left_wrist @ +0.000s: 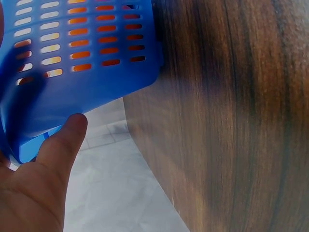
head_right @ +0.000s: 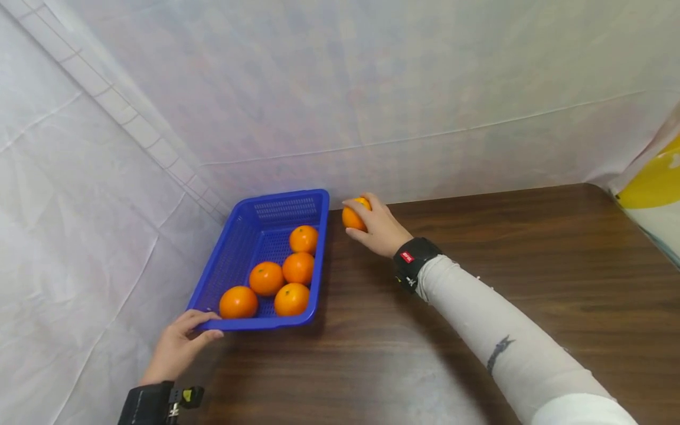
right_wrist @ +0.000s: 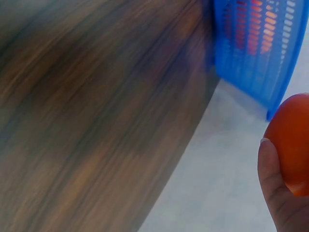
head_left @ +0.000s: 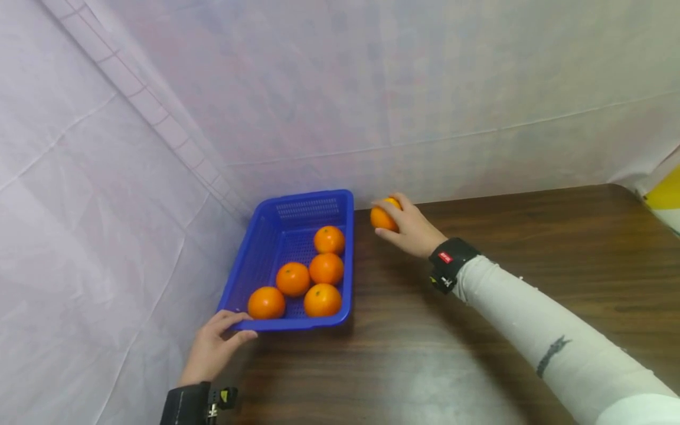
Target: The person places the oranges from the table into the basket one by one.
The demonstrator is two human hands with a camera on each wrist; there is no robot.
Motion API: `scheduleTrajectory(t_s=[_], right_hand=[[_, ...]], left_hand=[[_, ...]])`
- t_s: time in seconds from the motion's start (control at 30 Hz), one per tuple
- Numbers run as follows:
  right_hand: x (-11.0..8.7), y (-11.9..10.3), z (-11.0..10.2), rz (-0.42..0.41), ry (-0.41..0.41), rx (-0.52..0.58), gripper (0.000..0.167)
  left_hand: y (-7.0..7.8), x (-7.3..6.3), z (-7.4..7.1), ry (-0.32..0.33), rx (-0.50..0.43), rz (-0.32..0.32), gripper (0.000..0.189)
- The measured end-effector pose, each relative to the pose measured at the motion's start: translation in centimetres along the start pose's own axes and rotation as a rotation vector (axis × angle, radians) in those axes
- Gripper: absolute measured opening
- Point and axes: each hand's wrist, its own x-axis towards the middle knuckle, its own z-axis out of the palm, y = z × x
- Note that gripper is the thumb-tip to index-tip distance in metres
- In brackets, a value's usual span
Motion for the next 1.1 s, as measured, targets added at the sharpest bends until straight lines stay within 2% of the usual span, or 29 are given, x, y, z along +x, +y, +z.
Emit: scheduleTrajectory(t_s=[0.2,0.5,0.8,1.1], right_hand=[[0.9,-1.8,0.6,-0.046,-0.025,0.021,0.054],[2.1,-3.7,0.9,-0.068,-0.071,0.053,0.057],[3.0,-5.3,1.6,-0.062,-0.117,0.099,0.058],[4.0,-7.5,1.6,-0.077,-0.173,0.120,0.061]], left_hand=[[0.0,-0.2,0.1,-0.006,-0.006,-0.015,0.026],[0.4,-0.6,0.1,0.001,-0.005,-0.028,0.026],[0.8,-0.7,0.1,-0.020,0.014,-0.037,0.027],[1.5,-0.8,0.5,-0.006,-0.003,-0.027,0.027]])
